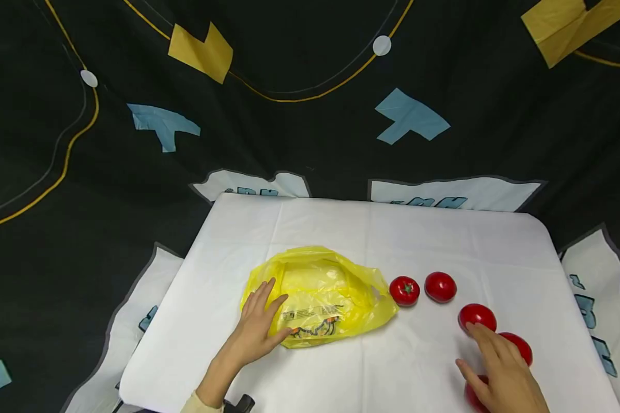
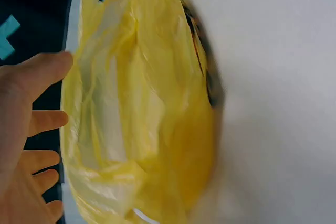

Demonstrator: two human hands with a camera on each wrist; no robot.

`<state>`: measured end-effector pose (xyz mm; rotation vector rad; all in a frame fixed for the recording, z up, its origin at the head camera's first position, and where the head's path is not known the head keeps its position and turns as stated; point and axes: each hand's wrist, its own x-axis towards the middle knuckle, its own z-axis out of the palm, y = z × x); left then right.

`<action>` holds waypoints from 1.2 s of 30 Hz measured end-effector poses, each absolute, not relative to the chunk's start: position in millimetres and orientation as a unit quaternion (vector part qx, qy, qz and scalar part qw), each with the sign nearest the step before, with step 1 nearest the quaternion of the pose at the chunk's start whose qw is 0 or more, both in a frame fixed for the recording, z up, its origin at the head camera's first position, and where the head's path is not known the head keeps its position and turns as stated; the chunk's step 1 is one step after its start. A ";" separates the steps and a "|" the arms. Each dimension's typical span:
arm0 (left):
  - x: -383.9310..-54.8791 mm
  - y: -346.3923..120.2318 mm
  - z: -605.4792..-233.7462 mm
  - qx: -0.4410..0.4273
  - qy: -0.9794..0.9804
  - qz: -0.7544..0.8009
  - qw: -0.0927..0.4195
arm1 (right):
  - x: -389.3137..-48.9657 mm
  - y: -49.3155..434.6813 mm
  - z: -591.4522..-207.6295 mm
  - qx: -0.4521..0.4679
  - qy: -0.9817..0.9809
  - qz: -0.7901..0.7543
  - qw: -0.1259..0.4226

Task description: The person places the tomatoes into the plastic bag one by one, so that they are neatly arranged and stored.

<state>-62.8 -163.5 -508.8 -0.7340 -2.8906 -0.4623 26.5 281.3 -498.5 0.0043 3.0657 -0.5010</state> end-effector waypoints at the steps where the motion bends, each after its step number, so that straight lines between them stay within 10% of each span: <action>1: -65.5 -165.8 -510.9 -0.239 -0.956 -0.154 0.073 | 29.1 285.2 -502.2 0.018 0.987 -0.162 0.017; 12: -90.1 -196.0 -537.1 -0.140 -0.965 -0.198 0.103 | 51.2 303.6 -535.7 0.167 0.973 -0.158 0.017; 27: -106.9 -213.6 -569.3 -0.078 -0.951 -0.296 -0.031 | 57.3 312.1 -559.8 0.214 0.953 -0.205 0.066; 36: -106.8 -215.8 -580.0 -0.078 -0.956 -0.282 -0.029 | 59.1 311.9 -568.6 0.211 0.953 -0.213 0.037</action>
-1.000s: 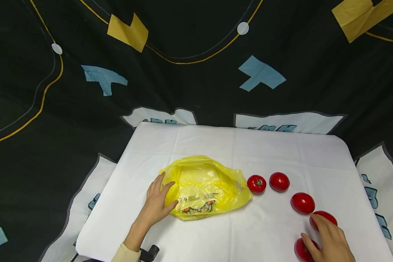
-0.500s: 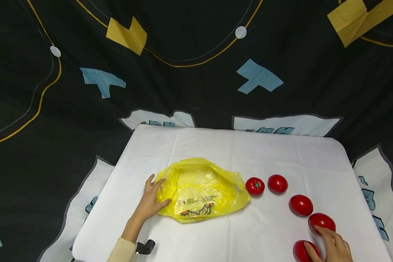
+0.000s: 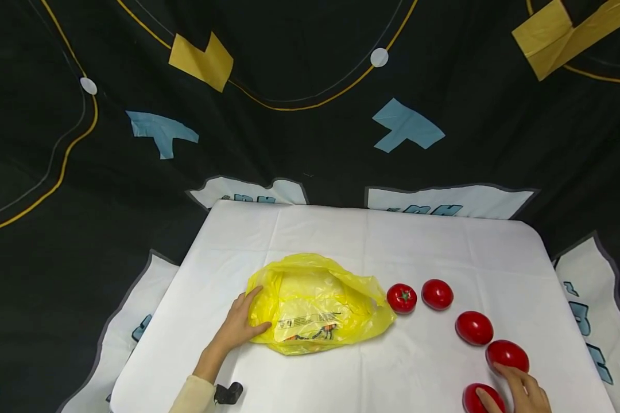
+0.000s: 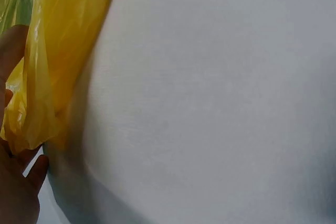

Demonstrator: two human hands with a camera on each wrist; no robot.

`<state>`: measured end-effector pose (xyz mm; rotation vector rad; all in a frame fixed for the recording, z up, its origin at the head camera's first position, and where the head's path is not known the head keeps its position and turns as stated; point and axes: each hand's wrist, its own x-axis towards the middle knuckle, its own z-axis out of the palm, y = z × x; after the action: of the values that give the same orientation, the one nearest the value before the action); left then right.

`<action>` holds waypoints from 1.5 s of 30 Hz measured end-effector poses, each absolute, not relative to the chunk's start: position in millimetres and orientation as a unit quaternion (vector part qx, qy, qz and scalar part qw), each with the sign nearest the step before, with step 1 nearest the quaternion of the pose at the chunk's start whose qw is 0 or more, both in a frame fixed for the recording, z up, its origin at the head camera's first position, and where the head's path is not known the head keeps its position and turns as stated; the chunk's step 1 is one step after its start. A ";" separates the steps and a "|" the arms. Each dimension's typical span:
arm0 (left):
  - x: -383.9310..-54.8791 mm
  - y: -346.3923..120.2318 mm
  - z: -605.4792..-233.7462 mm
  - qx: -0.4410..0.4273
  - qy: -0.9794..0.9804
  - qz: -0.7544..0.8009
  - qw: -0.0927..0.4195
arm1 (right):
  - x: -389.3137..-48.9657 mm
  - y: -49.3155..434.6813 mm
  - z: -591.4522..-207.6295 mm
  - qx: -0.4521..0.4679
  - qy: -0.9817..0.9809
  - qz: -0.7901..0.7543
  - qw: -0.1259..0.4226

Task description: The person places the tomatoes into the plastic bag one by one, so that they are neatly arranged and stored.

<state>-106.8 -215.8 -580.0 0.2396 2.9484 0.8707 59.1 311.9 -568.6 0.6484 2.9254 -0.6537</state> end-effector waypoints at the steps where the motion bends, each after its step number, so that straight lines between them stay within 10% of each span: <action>1: -106.6 -216.2 -581.3 0.077 0.955 0.285 0.030 | 59.2 313.3 -572.0 0.210 0.953 -0.214 0.041; 31: -104.4 -217.2 -586.7 0.084 0.954 0.286 0.033 | 62.4 322.4 -602.5 0.093 0.953 -0.218 0.186; 45: -103.2 -216.0 -583.9 0.085 0.953 0.288 0.032 | 68.1 328.9 -621.6 0.094 0.957 -0.237 0.139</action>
<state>-103.2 -216.0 -583.9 0.2630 2.9357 0.8856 68.1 328.9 -621.6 0.2712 2.7663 -0.6864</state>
